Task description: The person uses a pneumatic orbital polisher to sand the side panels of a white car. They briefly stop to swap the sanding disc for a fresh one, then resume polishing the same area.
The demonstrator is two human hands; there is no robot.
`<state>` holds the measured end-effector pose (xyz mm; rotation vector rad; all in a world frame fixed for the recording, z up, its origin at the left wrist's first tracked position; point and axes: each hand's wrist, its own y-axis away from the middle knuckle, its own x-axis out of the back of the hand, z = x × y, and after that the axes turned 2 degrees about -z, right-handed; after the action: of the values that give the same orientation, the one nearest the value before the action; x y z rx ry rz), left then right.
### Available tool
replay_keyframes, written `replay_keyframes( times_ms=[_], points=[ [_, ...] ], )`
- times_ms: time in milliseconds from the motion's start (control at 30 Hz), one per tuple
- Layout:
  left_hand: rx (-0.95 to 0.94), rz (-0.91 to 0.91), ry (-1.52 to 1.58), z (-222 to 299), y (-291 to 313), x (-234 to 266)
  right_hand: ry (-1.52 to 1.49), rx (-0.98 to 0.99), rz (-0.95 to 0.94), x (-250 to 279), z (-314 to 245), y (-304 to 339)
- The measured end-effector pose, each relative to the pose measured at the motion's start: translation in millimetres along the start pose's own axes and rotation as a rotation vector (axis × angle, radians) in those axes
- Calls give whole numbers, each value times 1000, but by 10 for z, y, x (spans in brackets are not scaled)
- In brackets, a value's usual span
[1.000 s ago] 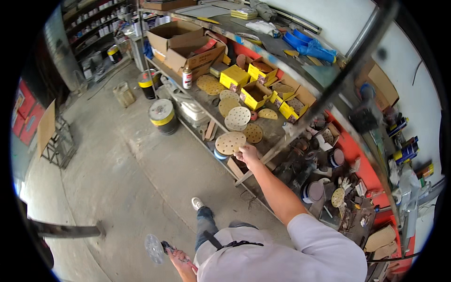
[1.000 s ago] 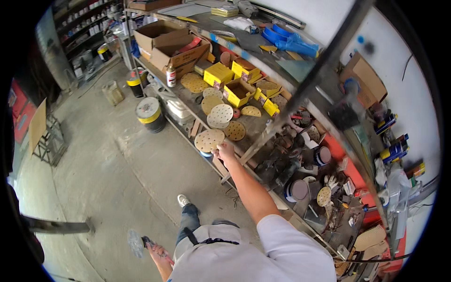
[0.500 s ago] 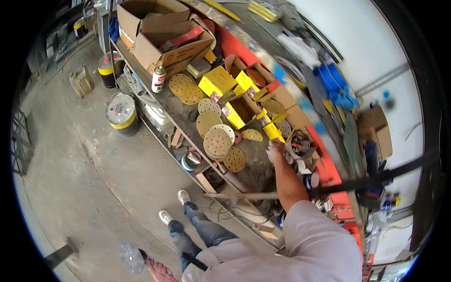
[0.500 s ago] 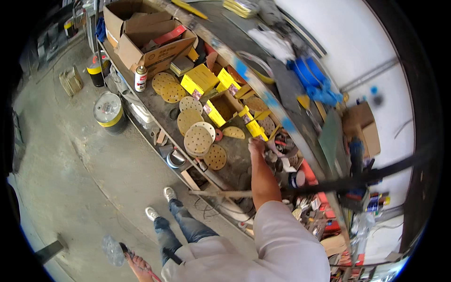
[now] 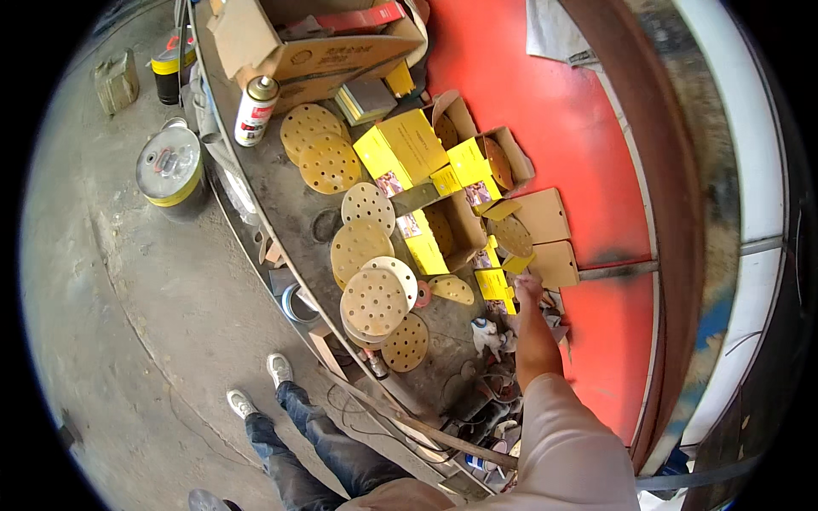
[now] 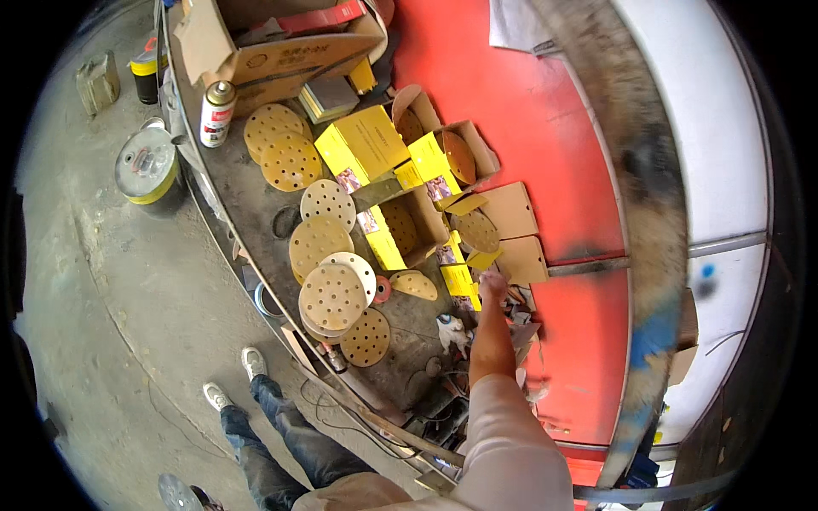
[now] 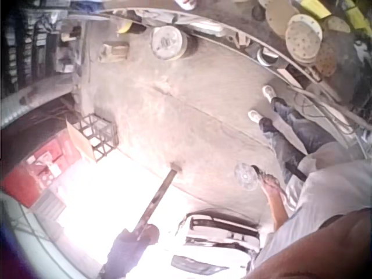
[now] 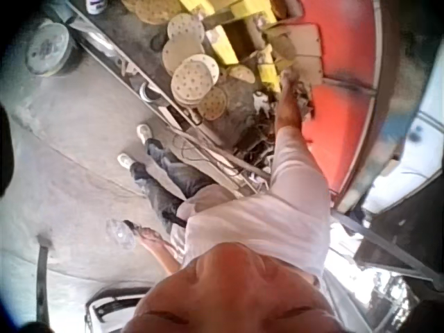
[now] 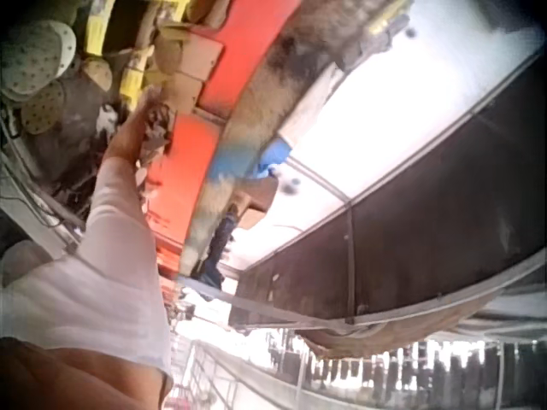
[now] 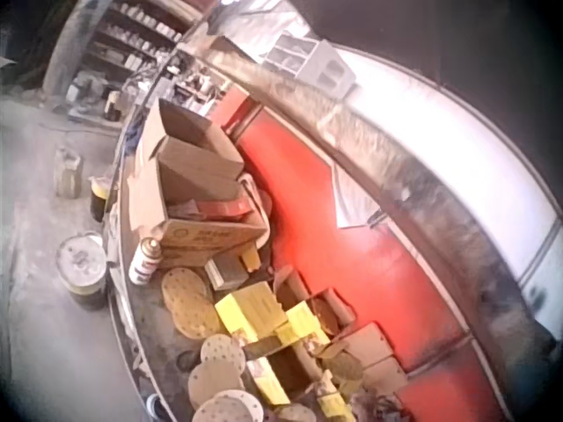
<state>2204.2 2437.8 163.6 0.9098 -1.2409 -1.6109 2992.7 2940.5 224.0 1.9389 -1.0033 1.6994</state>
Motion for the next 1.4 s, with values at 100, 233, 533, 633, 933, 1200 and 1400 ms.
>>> replay_keyframes(
  times_ms=[100,233,533,633,933,1200,1400],
  points=[
    [24,5,-27,-39,-16,-95,48,16,-21,-63,-4,-94],
    [38,-41,-22,-46,-3,-288,-21,11,-147,-71,-55,-141],
    [51,-52,-78,56,60,-701,79,25,-167,-135,196,-420],
    [67,-117,-29,0,-10,-560,235,131,42,-146,347,-504],
    [131,-118,99,-125,107,-435,133,-663,513,430,-62,-129],
    [-88,48,244,-396,646,-235,-1580,-599,-240,-5,-1592,1078],
    [58,-223,844,-819,1144,793,-1743,-354,-1862,-156,-3353,4278]
  ],
)
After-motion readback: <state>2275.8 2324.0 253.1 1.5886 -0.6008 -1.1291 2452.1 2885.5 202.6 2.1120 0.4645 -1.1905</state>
